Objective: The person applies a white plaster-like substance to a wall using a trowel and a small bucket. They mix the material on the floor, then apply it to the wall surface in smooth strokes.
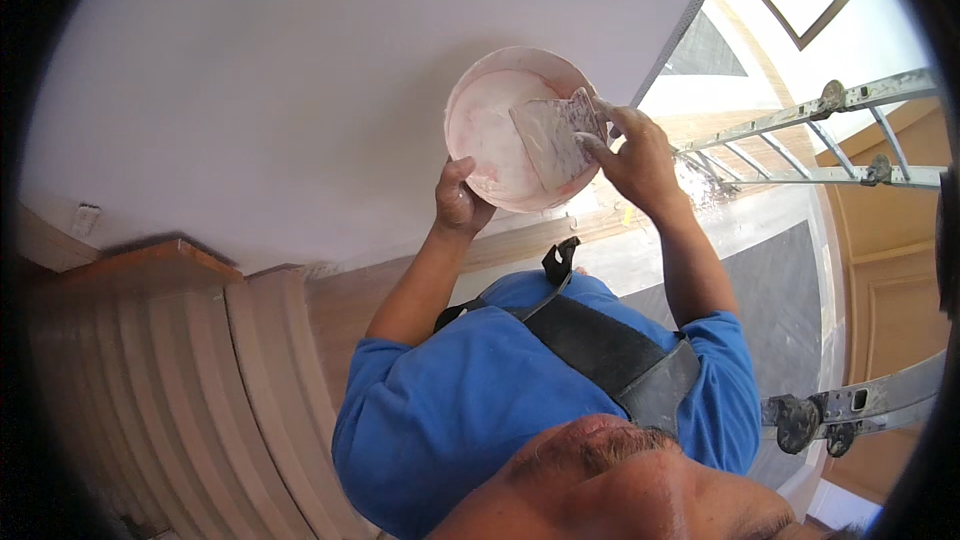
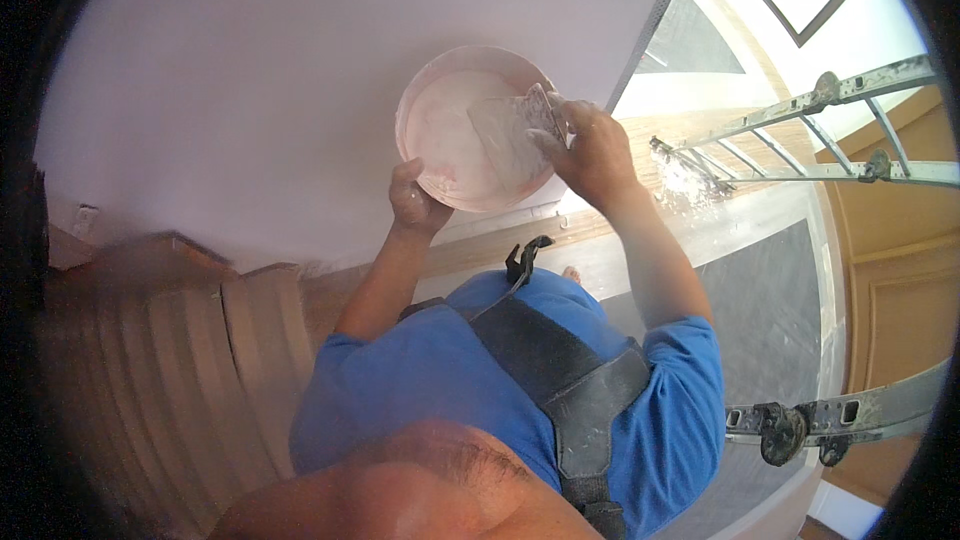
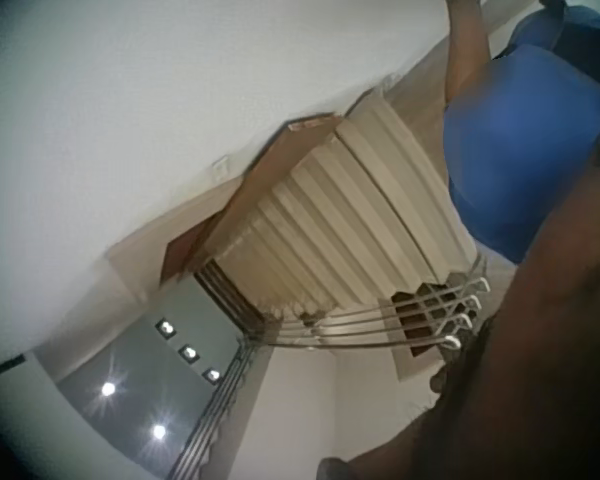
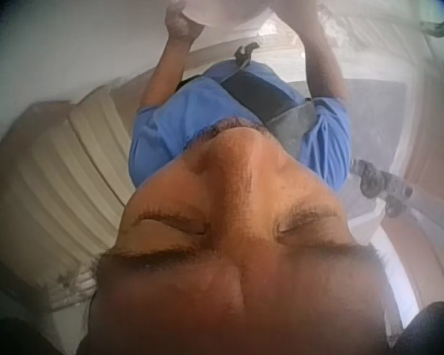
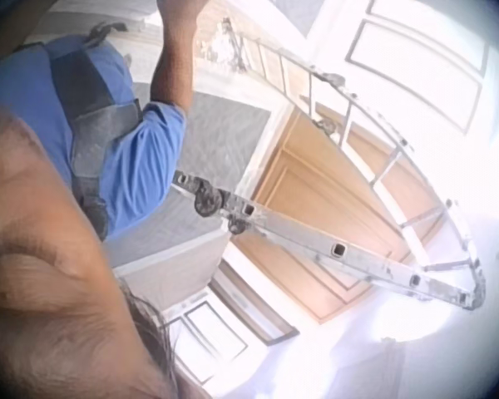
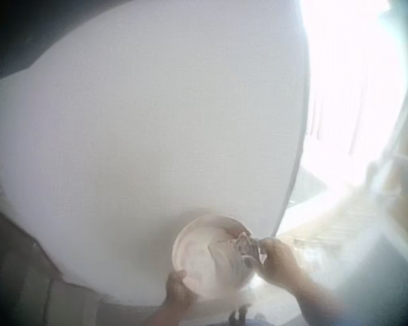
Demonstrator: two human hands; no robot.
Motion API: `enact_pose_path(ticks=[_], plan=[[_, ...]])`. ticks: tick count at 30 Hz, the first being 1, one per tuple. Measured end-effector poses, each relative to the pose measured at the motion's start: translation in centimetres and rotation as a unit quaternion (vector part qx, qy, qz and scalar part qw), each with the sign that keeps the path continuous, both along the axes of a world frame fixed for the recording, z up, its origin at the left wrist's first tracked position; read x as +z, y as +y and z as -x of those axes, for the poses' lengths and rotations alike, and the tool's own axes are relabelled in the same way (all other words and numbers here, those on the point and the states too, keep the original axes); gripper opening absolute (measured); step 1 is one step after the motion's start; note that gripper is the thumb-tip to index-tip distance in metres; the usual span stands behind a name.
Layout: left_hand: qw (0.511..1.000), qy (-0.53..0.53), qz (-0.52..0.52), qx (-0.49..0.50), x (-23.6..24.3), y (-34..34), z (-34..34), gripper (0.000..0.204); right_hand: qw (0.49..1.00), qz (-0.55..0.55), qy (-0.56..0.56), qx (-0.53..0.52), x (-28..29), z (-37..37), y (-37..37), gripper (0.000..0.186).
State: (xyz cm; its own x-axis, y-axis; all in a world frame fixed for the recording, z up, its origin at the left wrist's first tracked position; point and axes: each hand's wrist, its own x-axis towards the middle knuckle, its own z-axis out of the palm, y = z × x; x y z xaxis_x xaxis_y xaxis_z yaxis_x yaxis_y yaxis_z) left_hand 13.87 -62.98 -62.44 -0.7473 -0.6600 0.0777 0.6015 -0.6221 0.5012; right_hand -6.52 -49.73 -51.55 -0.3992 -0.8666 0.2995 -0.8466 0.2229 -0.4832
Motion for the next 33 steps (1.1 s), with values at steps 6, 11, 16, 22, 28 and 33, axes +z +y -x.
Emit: enact_pose_path(ticks=[6,11,16,22,28,33], plan=[[0.993,-0.012,0.111,0.04,0.2,0.1,3.8,0.079,0.993,-0.021,-0.115,-0.01,-1.1,0.2,-1.1,0.038],[0.998,-0.039,0.044,0.035,1.3,0.8,4.9,0.08,0.976,0.102,-0.187,0.046,0.2,2.1,1.2,0.014],[0.997,-0.016,0.033,0.073,3.6,2.4,6.2,0.076,0.979,0.201,-0.035,-0.008,-1.1,1.9,6.1,0.021],[0.998,0.031,0.025,0.055,7.3,4.1,8.4,0.073,0.943,0.232,0.223,0.09,-8.0,0.8,7.5,0.049],[0.996,-0.018,0.049,0.069,8.1,4.4,8.5,0.073,0.948,0.206,0.234,0.06,-10.1,3.5,10.9,0.053],[0.994,-0.003,0.071,0.077,8.4,3.8,7.2,0.078,0.959,0.156,0.237,-0.017,-5.8,6.6,13.9,0.056]])
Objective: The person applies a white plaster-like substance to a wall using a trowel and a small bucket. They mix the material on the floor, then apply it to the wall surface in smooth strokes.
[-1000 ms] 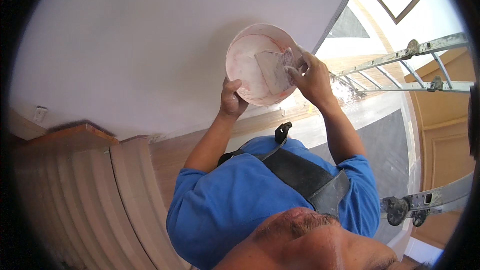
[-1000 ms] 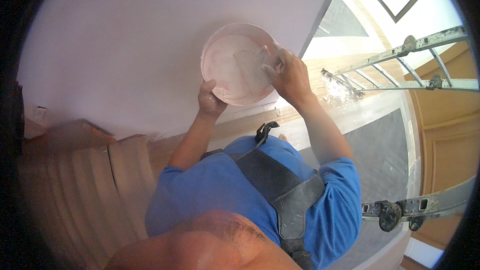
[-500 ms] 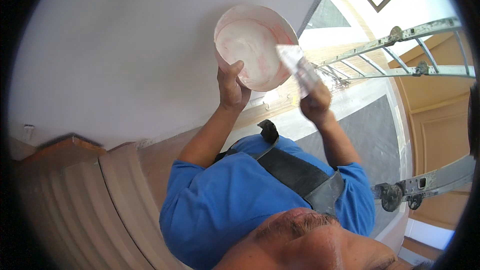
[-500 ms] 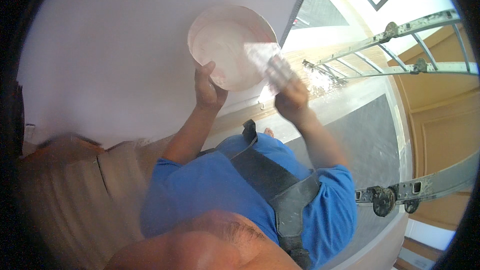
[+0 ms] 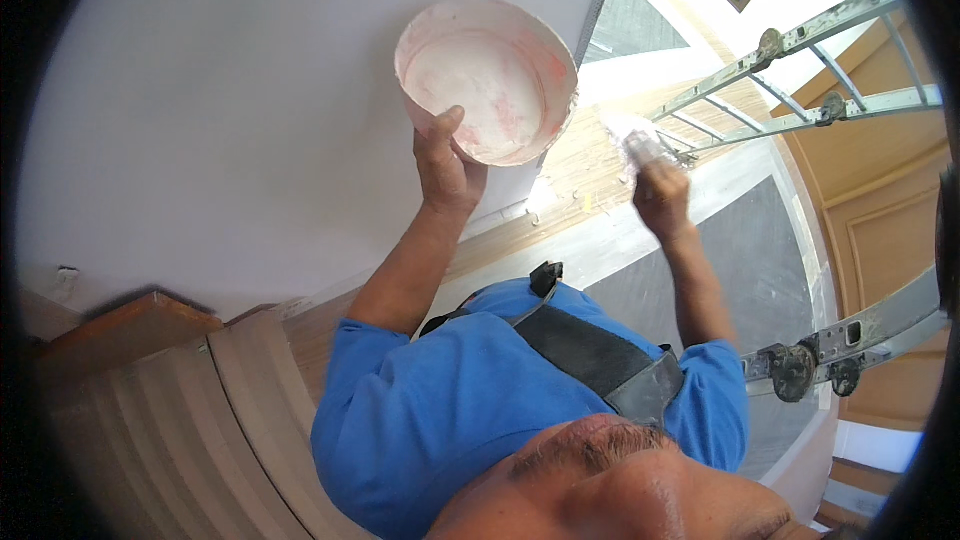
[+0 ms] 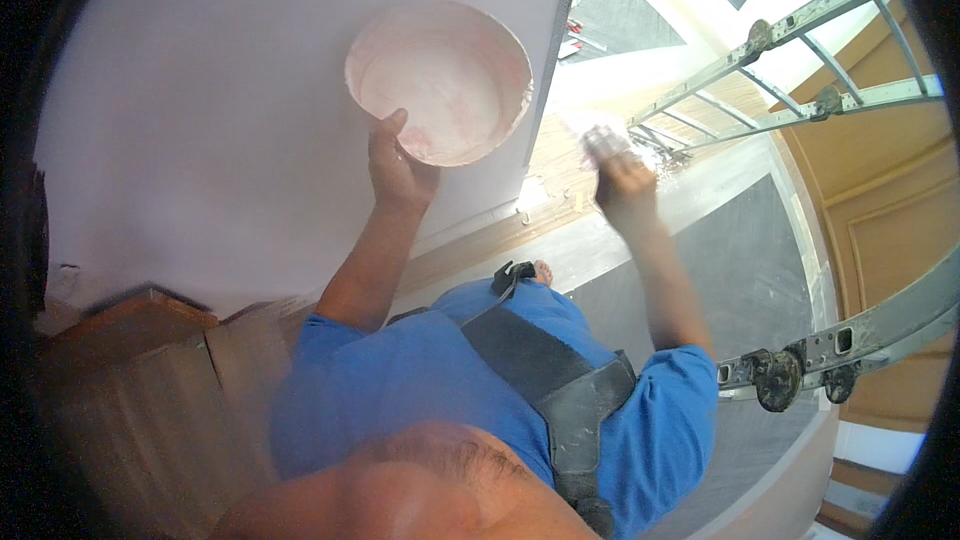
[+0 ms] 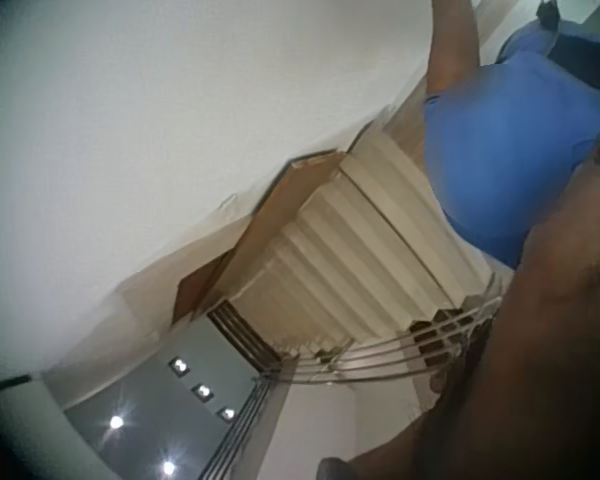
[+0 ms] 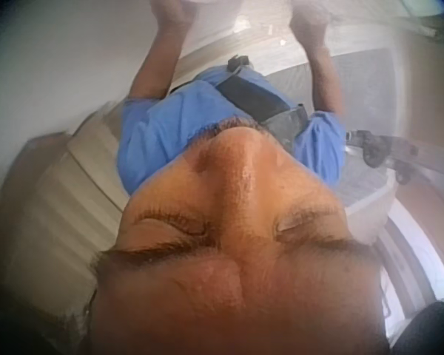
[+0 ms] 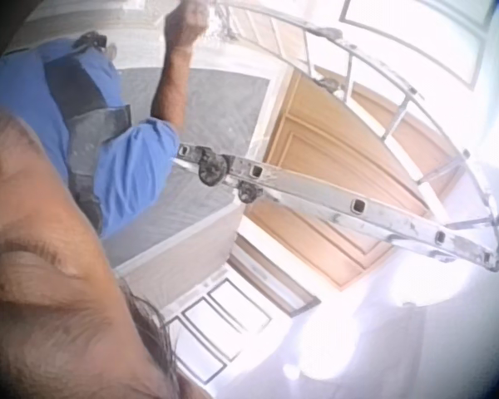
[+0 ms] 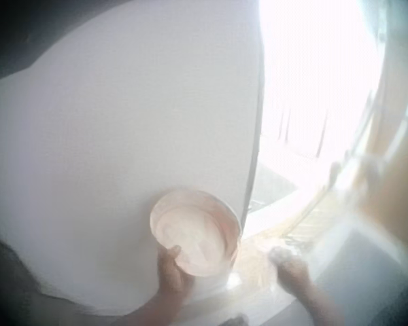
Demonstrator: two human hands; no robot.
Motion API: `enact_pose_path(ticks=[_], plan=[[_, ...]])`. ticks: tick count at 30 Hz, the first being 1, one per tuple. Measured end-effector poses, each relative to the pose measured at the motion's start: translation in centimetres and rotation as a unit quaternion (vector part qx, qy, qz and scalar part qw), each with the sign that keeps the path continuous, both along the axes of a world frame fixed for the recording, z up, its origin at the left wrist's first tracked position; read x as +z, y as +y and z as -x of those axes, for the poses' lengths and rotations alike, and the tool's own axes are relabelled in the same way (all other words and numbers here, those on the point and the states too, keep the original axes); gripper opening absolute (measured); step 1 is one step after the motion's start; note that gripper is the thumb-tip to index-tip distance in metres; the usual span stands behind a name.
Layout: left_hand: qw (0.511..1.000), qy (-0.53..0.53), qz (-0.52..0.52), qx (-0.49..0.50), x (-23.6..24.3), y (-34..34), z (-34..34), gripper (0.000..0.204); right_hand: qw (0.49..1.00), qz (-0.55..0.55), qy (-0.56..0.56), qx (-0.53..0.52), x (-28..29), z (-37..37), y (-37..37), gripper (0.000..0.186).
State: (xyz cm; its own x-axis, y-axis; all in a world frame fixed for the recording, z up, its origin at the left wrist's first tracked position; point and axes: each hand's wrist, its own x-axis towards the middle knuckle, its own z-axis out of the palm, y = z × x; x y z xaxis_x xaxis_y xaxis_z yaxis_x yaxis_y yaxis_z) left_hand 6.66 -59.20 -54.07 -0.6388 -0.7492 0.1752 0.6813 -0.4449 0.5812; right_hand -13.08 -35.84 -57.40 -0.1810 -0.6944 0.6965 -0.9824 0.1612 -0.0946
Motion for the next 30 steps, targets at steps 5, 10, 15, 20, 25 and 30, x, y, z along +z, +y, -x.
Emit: enact_pose_path(ticks=[5,10,15,20,25,30], plan=[[0.988,-0.024,0.146,0.036,0.0,-0.4,-0.3,0.08,0.996,-0.042,-0.018,0.078,8.9,-1.3,-2.3,0.044],[0.953,-0.098,0.273,0.091,-1.6,0.4,0.2,0.071,0.953,-0.302,0.025,0.006,11.3,-3.8,-9.0,0.024],[0.958,-0.114,0.228,0.13,-4.1,1.2,0.6,0.07,0.886,-0.443,-0.1,0.097,8.7,-5.0,-11.6,0.021],[0.94,-0.14,0.262,0.165,-6.2,2.2,0.6,0.065,0.815,-0.468,-0.249,0.233,7.0,-2.8,-12.5,0.025],[0.961,-0.084,0.23,0.131,-6.6,2.2,1.1,0.069,0.698,-0.253,-0.641,0.192,6.1,0.2,-10.0,0.033],[0.985,-0.018,0.158,0.062,-6.0,2.9,2.2,0.083,0.822,0.022,-0.555,0.124,5.2,-0.2,-9.0,0.029]])
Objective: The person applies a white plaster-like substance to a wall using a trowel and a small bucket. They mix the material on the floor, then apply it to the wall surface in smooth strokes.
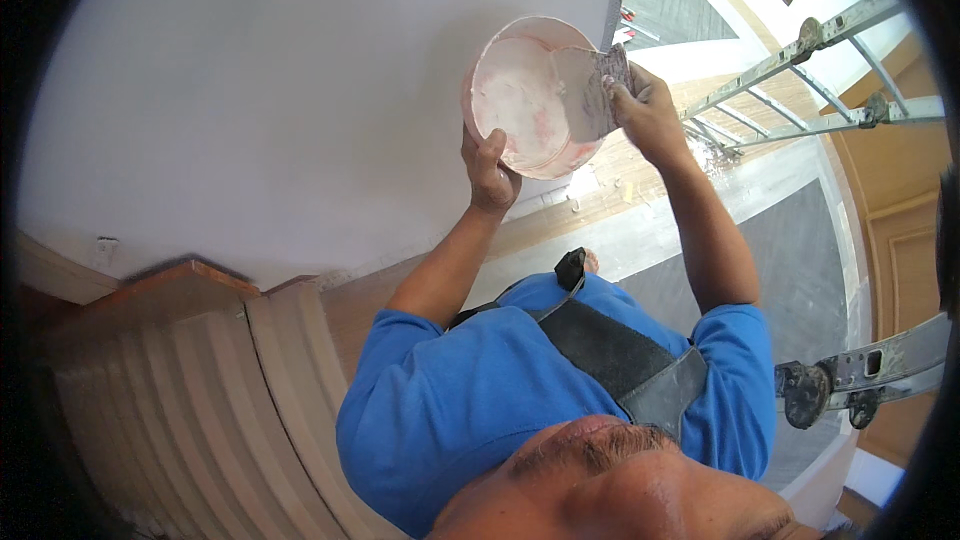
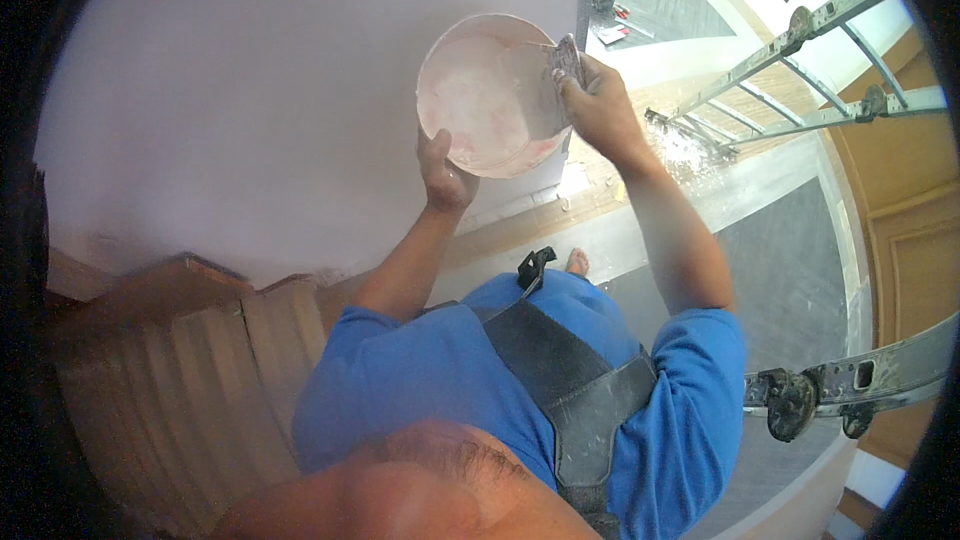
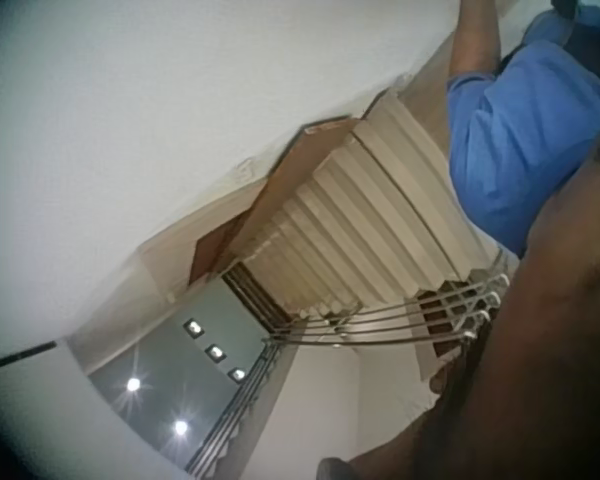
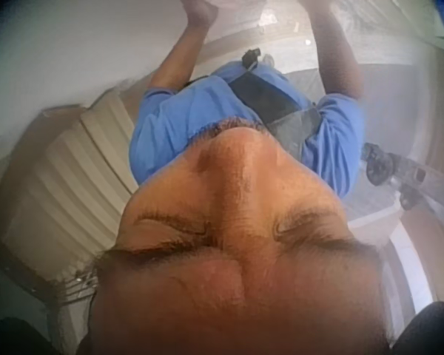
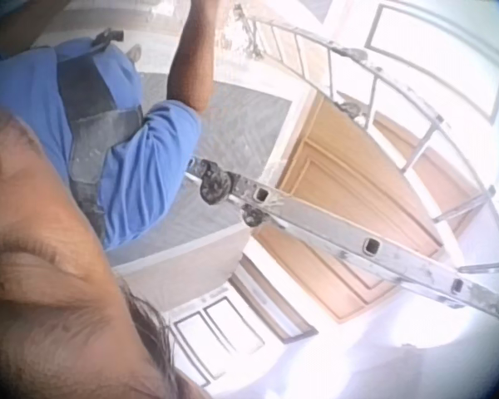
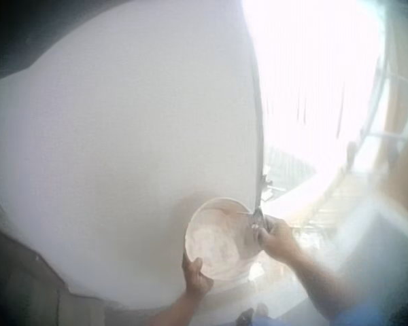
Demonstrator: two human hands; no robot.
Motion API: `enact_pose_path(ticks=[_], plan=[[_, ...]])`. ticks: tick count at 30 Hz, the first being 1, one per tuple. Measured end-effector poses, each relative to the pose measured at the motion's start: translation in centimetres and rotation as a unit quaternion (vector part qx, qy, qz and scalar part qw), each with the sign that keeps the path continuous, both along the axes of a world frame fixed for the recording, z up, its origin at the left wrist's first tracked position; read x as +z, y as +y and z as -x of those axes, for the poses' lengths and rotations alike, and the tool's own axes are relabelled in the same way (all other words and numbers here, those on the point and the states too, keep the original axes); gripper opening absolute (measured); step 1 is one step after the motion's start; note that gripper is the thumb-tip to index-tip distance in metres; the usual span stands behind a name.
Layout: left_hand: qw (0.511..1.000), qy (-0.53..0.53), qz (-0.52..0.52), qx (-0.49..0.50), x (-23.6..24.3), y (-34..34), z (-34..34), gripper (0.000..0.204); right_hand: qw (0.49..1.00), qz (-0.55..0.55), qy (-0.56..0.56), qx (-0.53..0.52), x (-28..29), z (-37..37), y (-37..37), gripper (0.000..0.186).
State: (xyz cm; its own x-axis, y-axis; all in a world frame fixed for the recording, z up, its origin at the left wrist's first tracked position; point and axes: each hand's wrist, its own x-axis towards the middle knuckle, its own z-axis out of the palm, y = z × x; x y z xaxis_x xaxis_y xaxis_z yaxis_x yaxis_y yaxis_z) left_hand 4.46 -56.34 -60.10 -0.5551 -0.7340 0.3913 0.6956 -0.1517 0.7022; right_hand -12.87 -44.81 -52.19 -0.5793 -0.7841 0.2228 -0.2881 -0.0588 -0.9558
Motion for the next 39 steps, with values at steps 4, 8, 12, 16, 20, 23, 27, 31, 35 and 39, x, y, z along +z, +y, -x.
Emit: enact_pose_path(ticks=[4,8,12,16,20,23,27,31,35,39], plan=[[0.999,-0.009,0.001,-0.031,0.5,0.8,0.6,0.084,0.978,-0.024,0.159,-0.133,-1.1,-1.5,-0.8,0.021],[0.996,-0.016,0.015,-0.086,1.1,0.0,0.2,0.079,0.99,-0.034,0.11,-0.076,-0.6,-2.3,-0.9,0.018],[0.995,-0.026,-0.029,-0.092,1.3,-0.4,0.1,0.073,0.97,0.04,0.236,0.049,0.7,-3.5,-0.9,0.019],[0.985,-0.045,-0.099,-0.131,1.4,-1.3,-0.3,0.068,0.904,0.005,0.396,0.159,1.1,-4.1,-0.4,0.035],[0.974,-0.025,-0.126,-0.185,1.7,-2.4,-0.8,0.066,0.856,0.003,0.465,0.226,0.7,-3.8,-0.4,0.044],[0.979,-0.05,-0.104,-0.167,2.0,-2.8,-1.1,0.064,0.792,-0.016,0.521,0.318,0.8,-3.2,-0.4,0.049],[0.991,-0.059,-0.048,-0.111,2.5,-3.4,-1.3,0.064,0.798,-0.061,0.482,0.356,1.4,-2.6,0.2,0.049],[0.996,-0.044,-0.035,-0.066,3.1,-4.7,-2.0,0.066,0.852,-0.067,0.417,0.31,1.8,-1.4,1.2,0.048],[0.997,-0.031,-0.045,-0.053,3.3,-5.4,-3.4,0.066,0.98,0.056,0.115,0.154,3.2,1.0,0.4,0.021],[0.996,-0.046,-0.068,-0.041,2.7,-5.4,-5.3,0.066,0.975,0.22,-0.01,0.019,10.0,5.1,-1.5,0.031]])
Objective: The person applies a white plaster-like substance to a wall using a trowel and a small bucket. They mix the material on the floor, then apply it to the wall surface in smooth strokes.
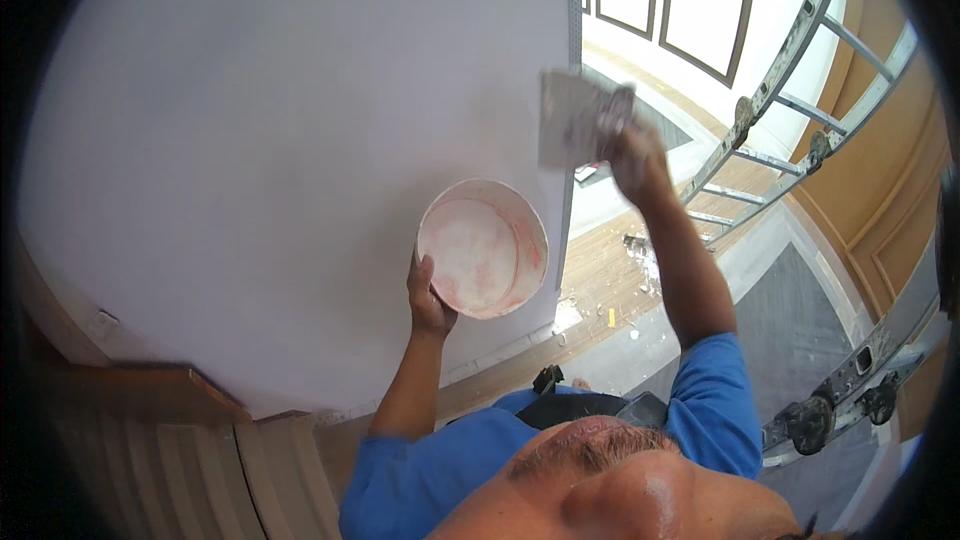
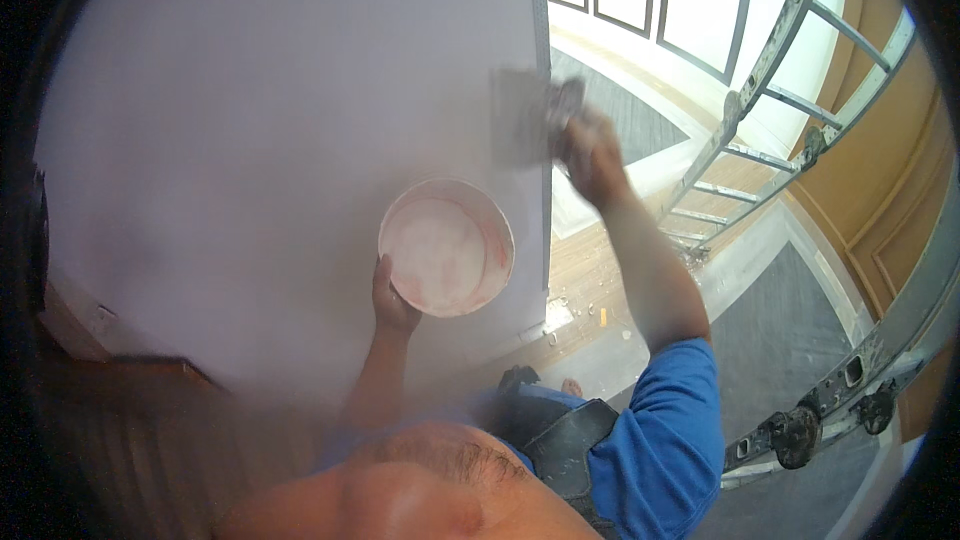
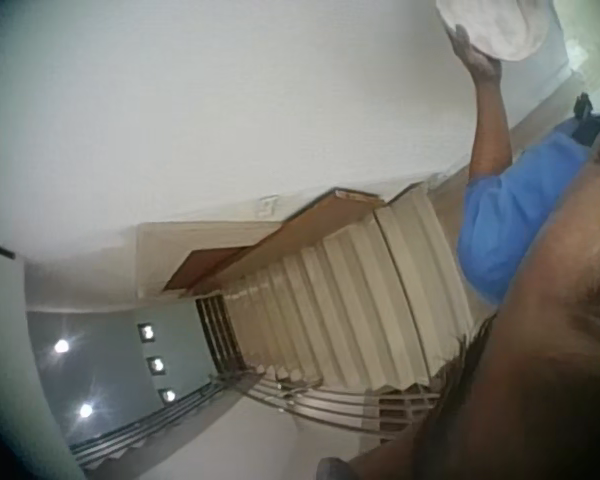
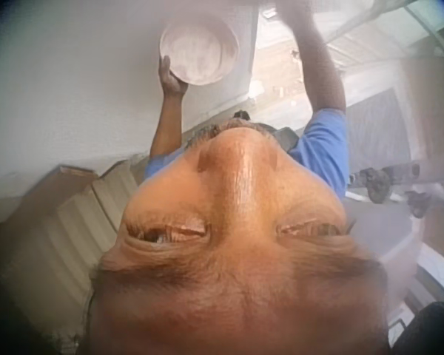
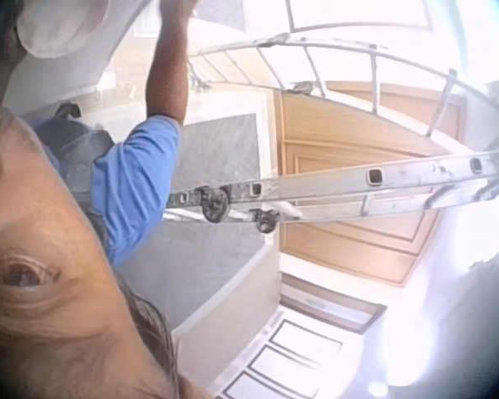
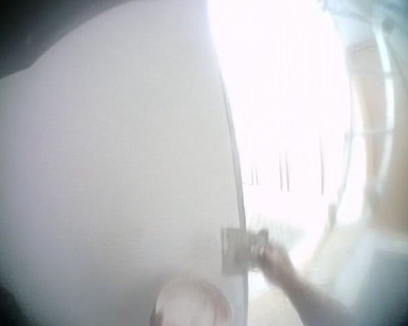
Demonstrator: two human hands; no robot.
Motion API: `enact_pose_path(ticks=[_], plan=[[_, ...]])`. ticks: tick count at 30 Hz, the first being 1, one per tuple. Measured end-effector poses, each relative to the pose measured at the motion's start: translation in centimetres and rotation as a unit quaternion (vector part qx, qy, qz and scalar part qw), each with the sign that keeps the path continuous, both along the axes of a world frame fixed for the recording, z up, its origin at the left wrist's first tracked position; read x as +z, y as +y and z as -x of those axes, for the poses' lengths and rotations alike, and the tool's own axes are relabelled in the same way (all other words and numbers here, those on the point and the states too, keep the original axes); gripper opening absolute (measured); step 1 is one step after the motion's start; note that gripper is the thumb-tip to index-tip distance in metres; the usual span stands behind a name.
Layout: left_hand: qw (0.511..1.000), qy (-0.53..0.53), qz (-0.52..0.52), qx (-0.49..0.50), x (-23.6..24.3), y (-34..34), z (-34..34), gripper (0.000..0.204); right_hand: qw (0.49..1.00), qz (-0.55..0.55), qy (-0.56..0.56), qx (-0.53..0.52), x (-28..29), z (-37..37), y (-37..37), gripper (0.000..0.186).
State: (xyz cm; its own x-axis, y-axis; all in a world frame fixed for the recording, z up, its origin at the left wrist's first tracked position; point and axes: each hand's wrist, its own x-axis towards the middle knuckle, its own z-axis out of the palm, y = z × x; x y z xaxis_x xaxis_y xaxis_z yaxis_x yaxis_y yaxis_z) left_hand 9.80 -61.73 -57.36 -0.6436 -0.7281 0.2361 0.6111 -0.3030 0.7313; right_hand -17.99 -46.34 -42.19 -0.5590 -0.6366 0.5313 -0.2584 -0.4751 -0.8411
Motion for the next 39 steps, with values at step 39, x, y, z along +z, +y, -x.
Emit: enact_pose_path(ticks=[39], plan=[[0.954,0.033,0.029,0.296,0.8,-0.1,-9.0,0.073,0.755,0.031,0.414,-0.508,37.3,3.0,-22.5,0.026]])
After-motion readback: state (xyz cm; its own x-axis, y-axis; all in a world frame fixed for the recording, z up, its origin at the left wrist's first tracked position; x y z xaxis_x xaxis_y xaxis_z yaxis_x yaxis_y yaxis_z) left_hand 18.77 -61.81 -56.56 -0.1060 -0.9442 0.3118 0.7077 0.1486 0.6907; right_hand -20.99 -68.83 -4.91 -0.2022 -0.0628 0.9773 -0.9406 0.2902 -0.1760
